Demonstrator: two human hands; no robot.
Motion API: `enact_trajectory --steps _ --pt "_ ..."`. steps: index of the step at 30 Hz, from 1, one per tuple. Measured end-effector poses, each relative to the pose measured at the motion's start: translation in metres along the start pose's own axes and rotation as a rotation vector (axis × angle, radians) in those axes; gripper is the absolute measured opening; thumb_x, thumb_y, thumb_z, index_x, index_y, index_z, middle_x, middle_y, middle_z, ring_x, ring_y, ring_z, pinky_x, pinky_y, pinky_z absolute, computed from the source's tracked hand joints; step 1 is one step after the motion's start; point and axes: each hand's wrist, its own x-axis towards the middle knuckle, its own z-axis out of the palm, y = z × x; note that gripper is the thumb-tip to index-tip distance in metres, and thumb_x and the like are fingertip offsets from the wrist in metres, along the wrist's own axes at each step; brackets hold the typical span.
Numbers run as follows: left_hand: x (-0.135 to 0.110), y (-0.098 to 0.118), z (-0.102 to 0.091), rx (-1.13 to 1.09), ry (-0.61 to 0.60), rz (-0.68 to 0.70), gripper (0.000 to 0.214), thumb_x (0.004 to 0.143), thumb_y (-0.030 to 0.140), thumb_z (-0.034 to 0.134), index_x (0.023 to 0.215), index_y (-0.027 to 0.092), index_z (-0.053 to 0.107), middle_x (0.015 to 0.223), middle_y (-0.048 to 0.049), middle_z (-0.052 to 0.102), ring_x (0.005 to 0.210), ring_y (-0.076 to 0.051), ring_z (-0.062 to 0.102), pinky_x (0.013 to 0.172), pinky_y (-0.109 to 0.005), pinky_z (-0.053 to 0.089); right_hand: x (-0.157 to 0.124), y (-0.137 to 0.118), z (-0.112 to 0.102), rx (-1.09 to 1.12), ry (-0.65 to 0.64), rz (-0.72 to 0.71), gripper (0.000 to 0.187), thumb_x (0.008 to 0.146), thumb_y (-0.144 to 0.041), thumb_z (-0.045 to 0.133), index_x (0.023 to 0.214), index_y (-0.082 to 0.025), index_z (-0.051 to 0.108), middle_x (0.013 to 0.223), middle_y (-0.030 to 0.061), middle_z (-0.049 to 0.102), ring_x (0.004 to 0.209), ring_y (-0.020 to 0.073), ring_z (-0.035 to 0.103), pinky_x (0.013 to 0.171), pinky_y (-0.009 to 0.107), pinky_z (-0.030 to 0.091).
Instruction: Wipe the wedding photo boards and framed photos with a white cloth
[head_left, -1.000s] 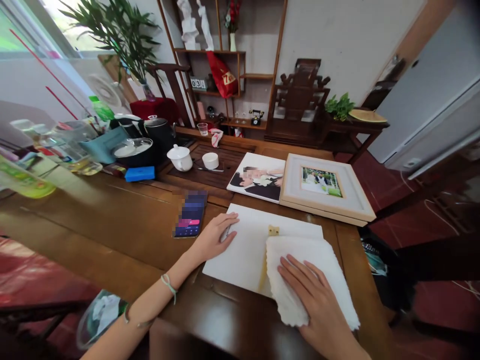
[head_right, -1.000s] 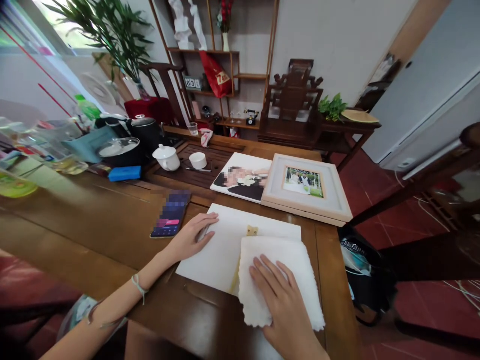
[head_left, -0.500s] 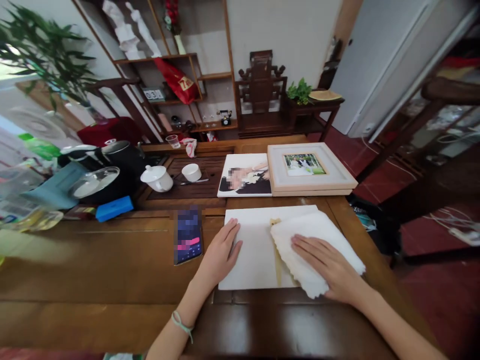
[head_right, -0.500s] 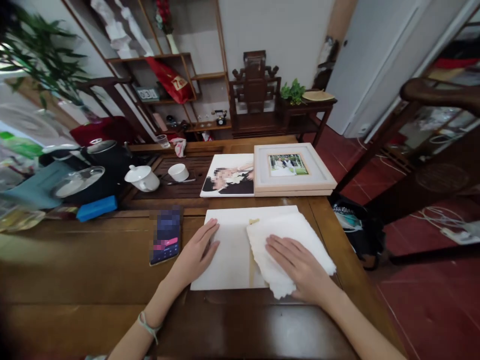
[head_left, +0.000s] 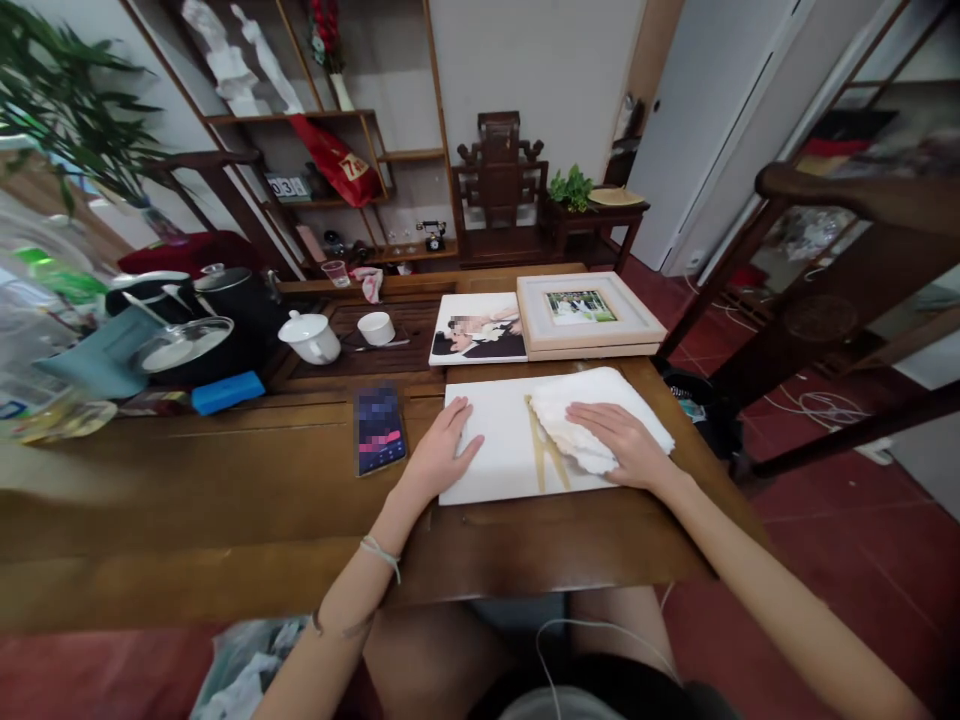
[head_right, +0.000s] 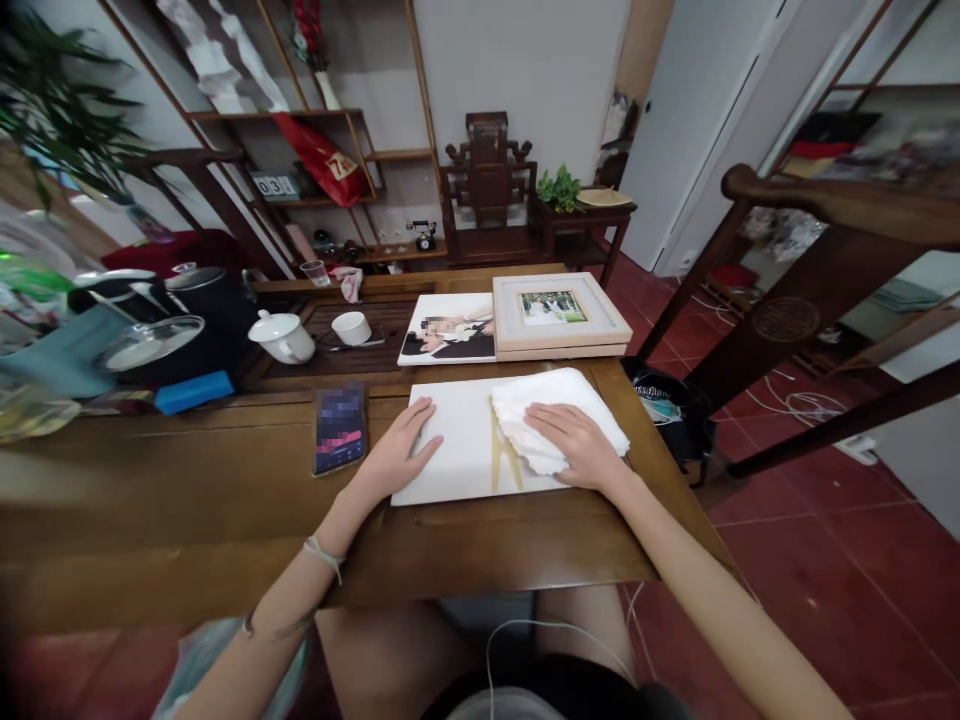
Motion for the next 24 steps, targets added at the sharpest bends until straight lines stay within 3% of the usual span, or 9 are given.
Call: enact_trajectory --steps 7,13,20,24 --pt "-0.001 -0.001 0.005 -0.003 0.083 0.032 0.050 0.087 0.043 0.053 0.126 0.011 0.053 0.139 -0.0180 0.048 0.132 -0.029 0.043 0.113 -0.046 0.032 0.005 0.004 0.001 -0.077 0.004 0.022 0.073 0.059 -0.012 0.052 0.132 -0.012 0.051 0.136 0.0166 0.055 0.126 0.0305 0.050 0.101 0.048 0.040" --pt "-0.002 -0.006 0.008 -0.049 0.100 0.034 0.049 0.086 0.043 0.055 0.125 0.015 0.052 0.142 -0.0158 0.047 0.134 -0.027 0.042 0.113 -0.046 0.031 0.014 0.002 0.004 -0.096 0.036 0.123 0.061 0.064 -0.015 0.055 0.124 -0.007 0.059 0.130 0.0195 0.059 0.120 0.0335 0.053 0.102 0.049 0.041" --pt "-0.002 -0.007 0.010 -0.099 0.132 -0.005 0.045 0.083 0.041 0.059 0.121 0.017 0.055 0.139 -0.0149 0.051 0.132 -0.026 0.045 0.112 -0.045 0.032 -0.004 -0.006 0.006 -0.083 0.041 0.015 0.056 0.064 -0.016 0.054 0.119 -0.012 0.063 0.126 0.0164 0.063 0.118 0.0331 0.056 0.098 0.051 0.044" --pt "-0.002 -0.007 0.009 -0.113 0.128 -0.003 0.046 0.083 0.041 0.060 0.122 0.017 0.055 0.140 -0.0145 0.050 0.133 -0.026 0.044 0.113 -0.044 0.032 0.006 0.000 0.010 -0.085 0.027 0.067 0.056 0.069 -0.019 0.054 0.124 -0.008 0.059 0.129 0.0192 0.059 0.121 0.0324 0.054 0.102 0.051 0.042"
